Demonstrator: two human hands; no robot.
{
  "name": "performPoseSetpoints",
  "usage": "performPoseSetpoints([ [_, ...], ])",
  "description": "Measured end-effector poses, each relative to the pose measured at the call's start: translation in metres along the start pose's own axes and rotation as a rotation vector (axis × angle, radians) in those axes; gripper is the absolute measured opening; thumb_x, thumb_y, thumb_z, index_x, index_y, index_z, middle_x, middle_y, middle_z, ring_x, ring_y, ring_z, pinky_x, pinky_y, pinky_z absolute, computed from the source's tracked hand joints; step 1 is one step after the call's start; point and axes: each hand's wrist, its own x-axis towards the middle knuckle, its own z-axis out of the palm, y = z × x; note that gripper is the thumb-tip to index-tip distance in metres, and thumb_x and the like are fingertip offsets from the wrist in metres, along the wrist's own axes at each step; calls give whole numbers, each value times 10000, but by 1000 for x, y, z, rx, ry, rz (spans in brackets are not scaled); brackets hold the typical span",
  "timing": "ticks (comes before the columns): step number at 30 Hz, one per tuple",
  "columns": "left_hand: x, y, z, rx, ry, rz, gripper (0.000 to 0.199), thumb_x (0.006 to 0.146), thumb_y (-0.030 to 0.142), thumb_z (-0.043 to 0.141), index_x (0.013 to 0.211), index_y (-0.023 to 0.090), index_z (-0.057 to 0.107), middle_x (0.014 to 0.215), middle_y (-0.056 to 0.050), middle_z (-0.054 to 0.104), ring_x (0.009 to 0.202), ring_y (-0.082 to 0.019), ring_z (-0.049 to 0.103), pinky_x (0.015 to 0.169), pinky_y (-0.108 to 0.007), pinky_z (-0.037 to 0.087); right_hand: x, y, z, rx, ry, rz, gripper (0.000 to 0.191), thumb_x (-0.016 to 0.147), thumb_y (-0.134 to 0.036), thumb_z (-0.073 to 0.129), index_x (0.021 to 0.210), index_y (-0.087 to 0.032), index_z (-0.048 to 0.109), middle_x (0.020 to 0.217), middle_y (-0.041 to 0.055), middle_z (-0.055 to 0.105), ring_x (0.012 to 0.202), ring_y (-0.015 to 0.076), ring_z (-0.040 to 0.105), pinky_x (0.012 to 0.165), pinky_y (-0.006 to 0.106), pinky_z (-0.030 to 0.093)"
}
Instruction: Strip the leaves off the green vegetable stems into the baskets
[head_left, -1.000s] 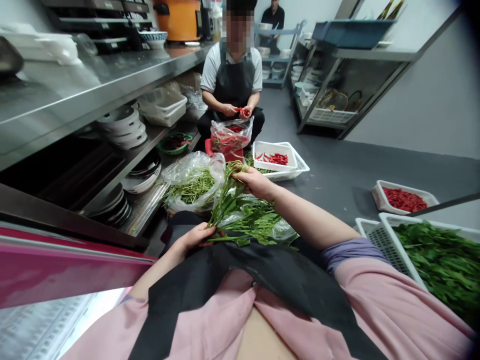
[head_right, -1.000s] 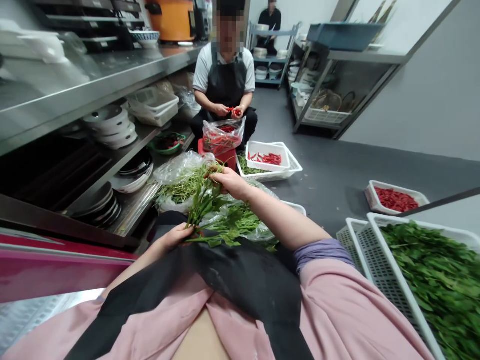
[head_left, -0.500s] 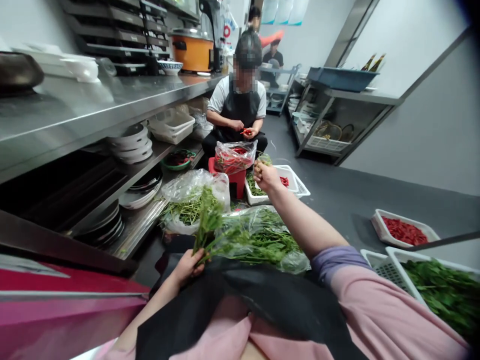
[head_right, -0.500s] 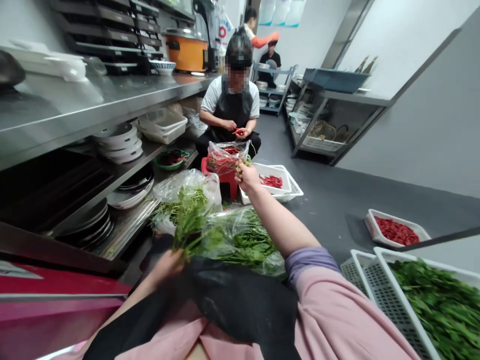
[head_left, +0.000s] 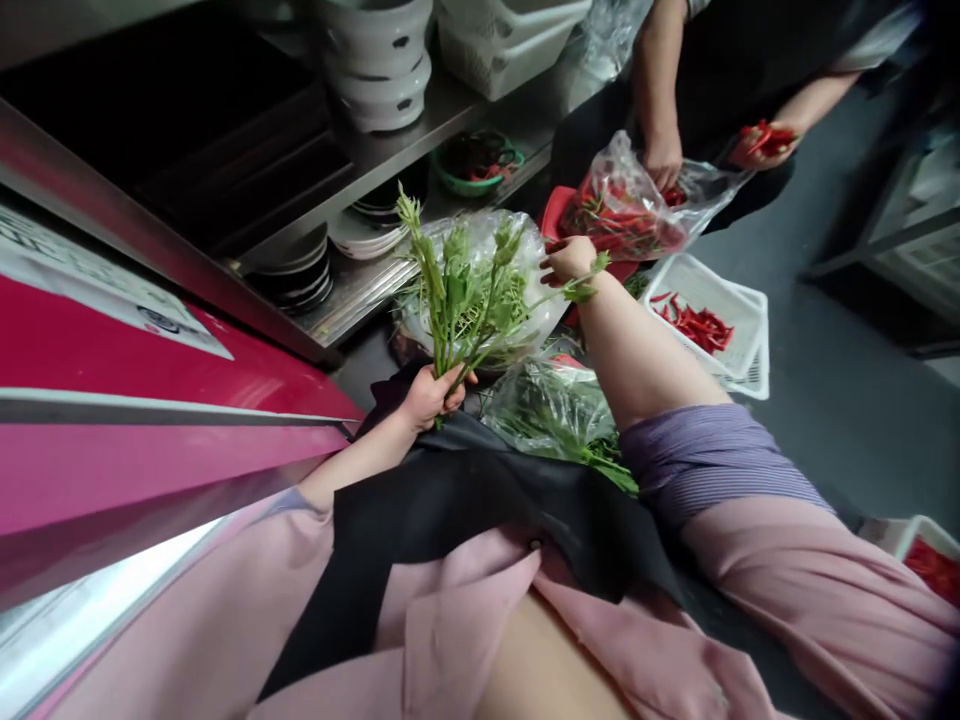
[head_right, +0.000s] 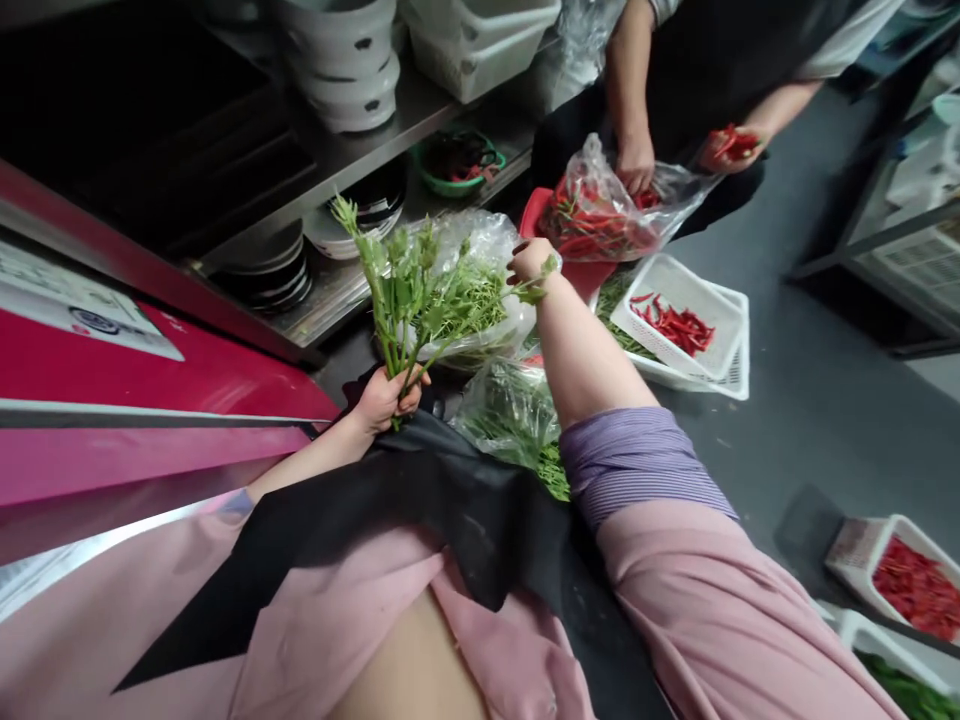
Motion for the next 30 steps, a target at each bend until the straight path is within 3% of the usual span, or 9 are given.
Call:
performPoseSetpoints([
  [5,7,-14,-5,-6,-72,-41,461,753,562,662,772,104,615,355,80,389,280,-38,280,351,-188,186,-33,1,-42,64,122,182,127,833,-18,509,819,-93,610,543,-22,545,383,40,402,444,207,355],
  [8,7,-23,-4,12,-144,-73,466,737,565,677,751,102,624,344,79,378,272,-36,271,348,-188,171,-73,1,-71,191,160,123,87,838,-140,589,767,-100,619,480,-50,480,370,30,356,404,178,288],
  [11,4,-28,3,44,-233,-102,480,706,575,698,729,100,628,346,69,386,280,-39,289,353,-190,181,-121,5,-90,256,118,35,247,800,-309,689,681,-113,596,416,-70,386,366,31,342,381,163,242],
  [16,-5,-28,21,92,-383,-146,479,660,567,732,697,102,625,352,59,398,283,-41,293,358,-194,190,-193,11,-95,382,48,-44,304,769,-383,730,722,-112,603,496,-54,448,446,42,419,421,168,288],
  [21,-11,-22,33,68,-472,-233,416,671,512,736,695,113,618,334,78,364,263,-41,267,353,-182,186,-234,28,-96,503,89,-26,173,859,-283,632,785,-146,556,549,-69,460,447,27,376,446,183,294],
  [23,-11,-20,38,31,-486,-267,372,705,473,716,713,114,620,334,85,356,257,-43,263,351,-176,189,-249,38,-102,537,250,-36,98,888,-230,568,824,-169,526,574,-75,438,437,31,340,441,195,283],
  [25,-11,-17,43,15,-492,-306,324,751,427,681,729,109,622,337,90,347,253,-43,259,348,-173,194,-270,43,-112,455,566,-110,67,909,-221,516,855,-183,507,632,-54,454,467,43,356,465,209,313],
  [28,-10,-9,52,36,-504,-353,287,780,388,657,740,106,622,342,95,338,251,-43,254,340,-169,197,-307,35,-128,-38,1026,-383,159,952,-259,445,932,-149,558,841,58,568,711,109,529,646,270,427],
  [30,-10,-4,57,67,-515,-361,289,765,391,674,741,109,618,344,94,340,255,-41,256,338,-165,204,-328,23,-136,-497,998,-600,248,965,-291,431,1030,-131,610,978,102,609,937,183,557,825,370,431],
])
